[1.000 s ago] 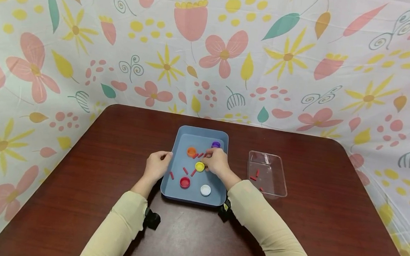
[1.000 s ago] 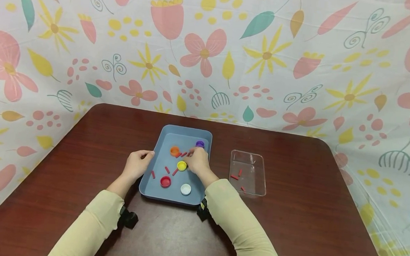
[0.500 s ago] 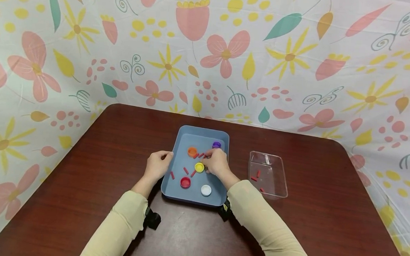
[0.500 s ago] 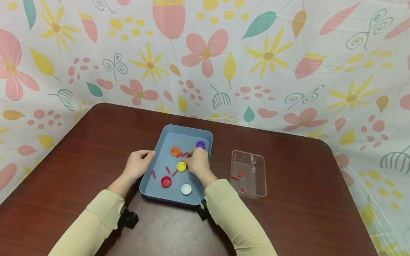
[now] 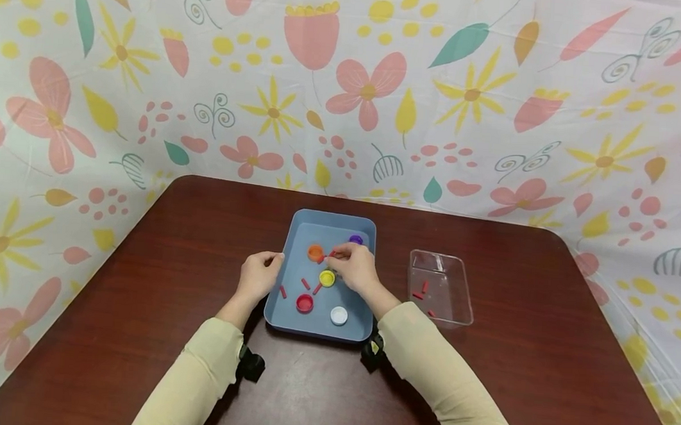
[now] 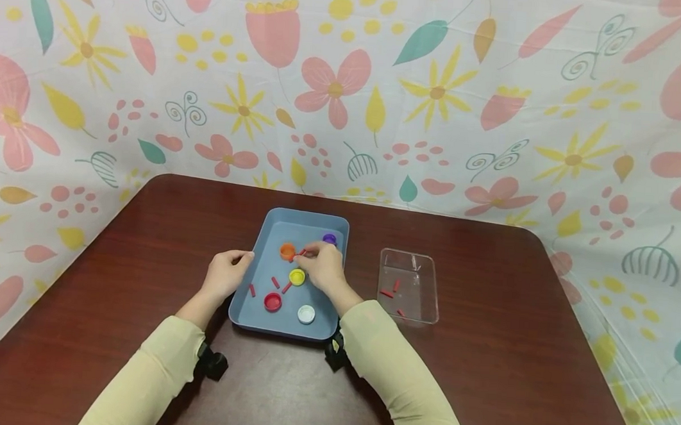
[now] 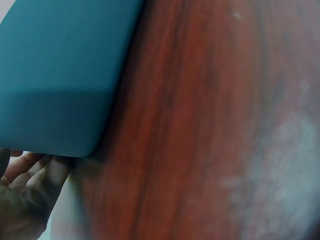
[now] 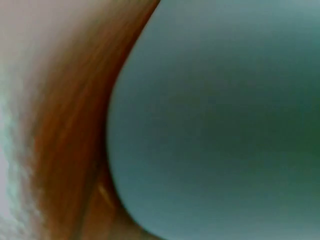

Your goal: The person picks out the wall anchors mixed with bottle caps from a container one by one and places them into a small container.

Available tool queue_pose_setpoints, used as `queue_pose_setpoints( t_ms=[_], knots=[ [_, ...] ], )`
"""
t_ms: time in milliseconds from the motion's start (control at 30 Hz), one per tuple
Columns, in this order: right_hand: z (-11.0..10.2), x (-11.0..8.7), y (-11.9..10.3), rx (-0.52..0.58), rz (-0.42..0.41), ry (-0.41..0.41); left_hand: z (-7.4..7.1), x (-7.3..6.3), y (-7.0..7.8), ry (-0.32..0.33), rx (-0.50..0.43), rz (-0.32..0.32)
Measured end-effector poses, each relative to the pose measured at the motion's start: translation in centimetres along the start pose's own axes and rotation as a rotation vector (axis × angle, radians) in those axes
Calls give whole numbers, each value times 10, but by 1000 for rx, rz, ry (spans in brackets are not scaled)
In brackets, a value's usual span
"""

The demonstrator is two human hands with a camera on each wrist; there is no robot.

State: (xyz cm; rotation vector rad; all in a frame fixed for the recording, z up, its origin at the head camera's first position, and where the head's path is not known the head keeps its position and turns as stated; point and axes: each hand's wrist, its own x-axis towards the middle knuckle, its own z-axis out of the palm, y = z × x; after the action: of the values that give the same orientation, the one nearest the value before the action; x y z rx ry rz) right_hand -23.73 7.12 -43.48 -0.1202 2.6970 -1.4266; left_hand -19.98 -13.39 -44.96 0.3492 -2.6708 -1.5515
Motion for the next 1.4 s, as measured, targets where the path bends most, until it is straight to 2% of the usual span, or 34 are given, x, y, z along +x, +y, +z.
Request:
queue_pose_setpoints(
  t_ms=[233,700,1167,1400],
  knots=[
    [-7,-11,-6,79,-49,13,0,-1,-1,6,-2,0],
    [-23,-36,-2,406,-52,32,1,-2,-1,-1,-3,-13],
    [-45,-51,7,526,-43,65,0,-2,-2,-6,-8,-8],
    [-57,-55,11,571,-78,96,0,-1,-2,-7,4,-9]
  ],
)
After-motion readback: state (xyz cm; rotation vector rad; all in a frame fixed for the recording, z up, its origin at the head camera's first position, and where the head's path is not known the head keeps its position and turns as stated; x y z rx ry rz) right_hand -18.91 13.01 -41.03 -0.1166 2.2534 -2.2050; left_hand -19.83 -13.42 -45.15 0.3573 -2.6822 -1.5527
